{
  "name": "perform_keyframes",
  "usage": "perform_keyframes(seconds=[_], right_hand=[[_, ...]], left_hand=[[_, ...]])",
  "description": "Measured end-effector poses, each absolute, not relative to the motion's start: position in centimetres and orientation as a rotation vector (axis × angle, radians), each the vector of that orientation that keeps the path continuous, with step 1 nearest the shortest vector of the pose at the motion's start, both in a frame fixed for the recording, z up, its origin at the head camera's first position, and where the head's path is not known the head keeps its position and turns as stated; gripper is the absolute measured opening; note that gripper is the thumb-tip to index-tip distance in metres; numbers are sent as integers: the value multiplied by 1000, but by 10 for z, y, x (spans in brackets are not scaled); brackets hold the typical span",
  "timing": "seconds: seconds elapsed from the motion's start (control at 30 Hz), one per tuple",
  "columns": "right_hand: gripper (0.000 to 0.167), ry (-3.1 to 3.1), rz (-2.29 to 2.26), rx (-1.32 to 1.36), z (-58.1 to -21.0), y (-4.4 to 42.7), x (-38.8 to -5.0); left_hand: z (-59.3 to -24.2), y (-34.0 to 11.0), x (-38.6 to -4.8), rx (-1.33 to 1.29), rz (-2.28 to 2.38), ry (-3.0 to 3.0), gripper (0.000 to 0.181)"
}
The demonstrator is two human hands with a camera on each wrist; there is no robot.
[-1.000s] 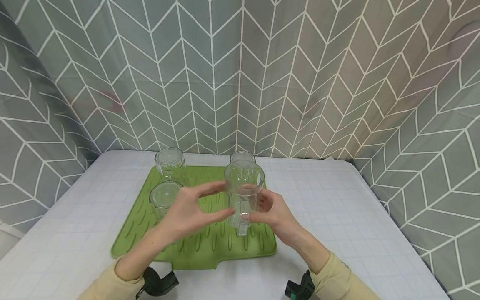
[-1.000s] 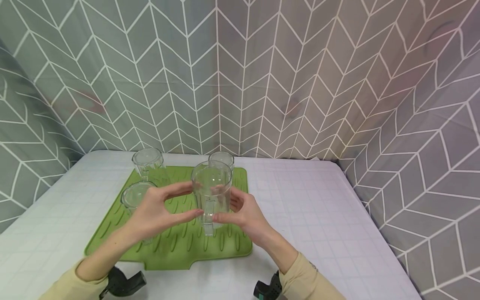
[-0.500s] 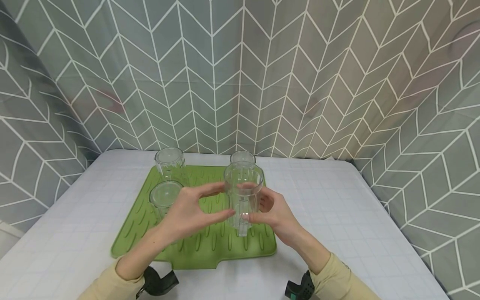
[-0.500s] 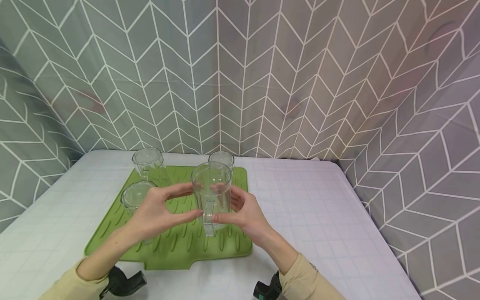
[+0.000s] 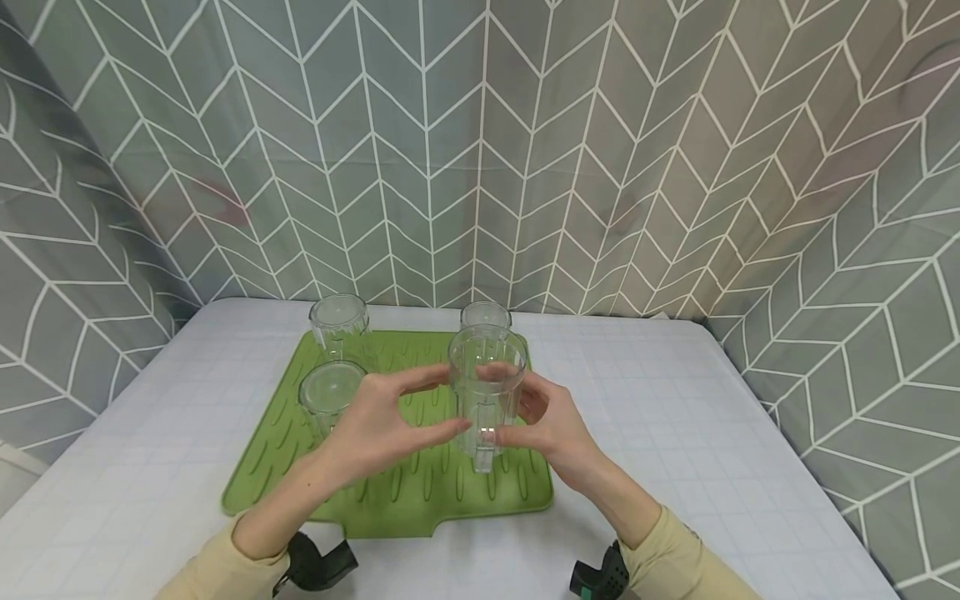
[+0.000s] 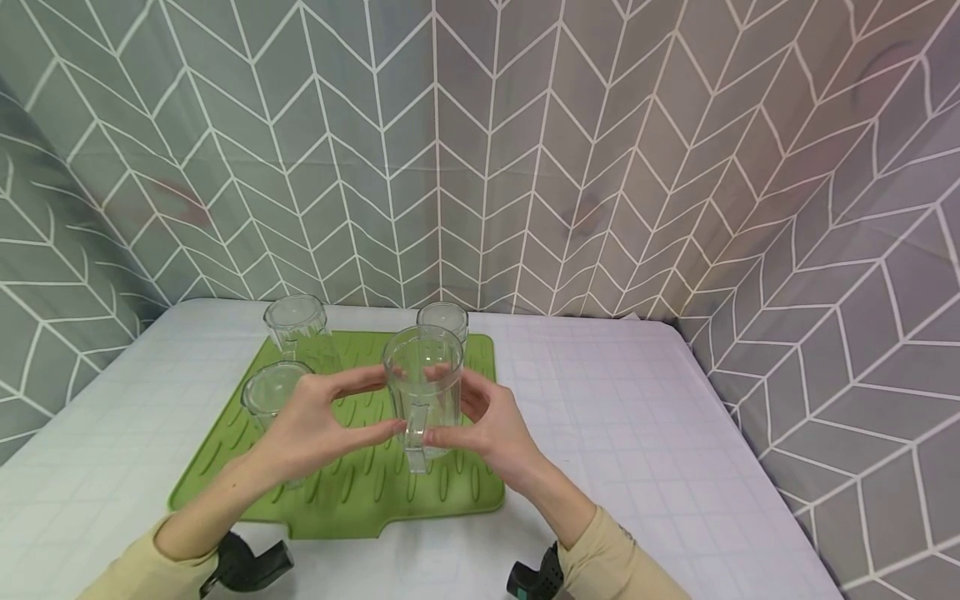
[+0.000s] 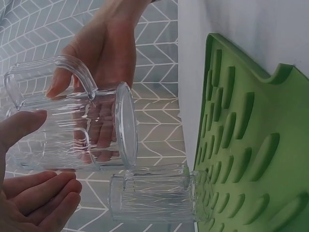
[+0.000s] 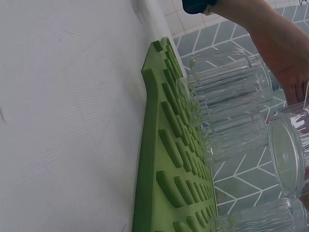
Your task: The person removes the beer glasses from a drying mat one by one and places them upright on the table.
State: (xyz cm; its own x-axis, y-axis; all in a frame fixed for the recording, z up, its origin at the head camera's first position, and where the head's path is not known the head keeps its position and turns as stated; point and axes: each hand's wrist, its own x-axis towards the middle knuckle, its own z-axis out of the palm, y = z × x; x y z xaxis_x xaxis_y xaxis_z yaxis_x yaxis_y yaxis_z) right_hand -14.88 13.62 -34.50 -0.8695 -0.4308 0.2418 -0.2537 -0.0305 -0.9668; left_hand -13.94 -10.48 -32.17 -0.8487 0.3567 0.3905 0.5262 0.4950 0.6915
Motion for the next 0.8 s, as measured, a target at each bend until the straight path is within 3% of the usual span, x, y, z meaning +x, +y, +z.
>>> perform_keyframes(seconds=[0.3, 0.8], right_hand=[[68, 2106, -2036, -743, -346, 137, -149], [71, 2097, -2054, -713, -345, 137, -149]], left_hand=[[-314, -112, -141, -772, -1225, -2553, 59], [-293, -163, -154, -493, -1352, -2412, 35]])
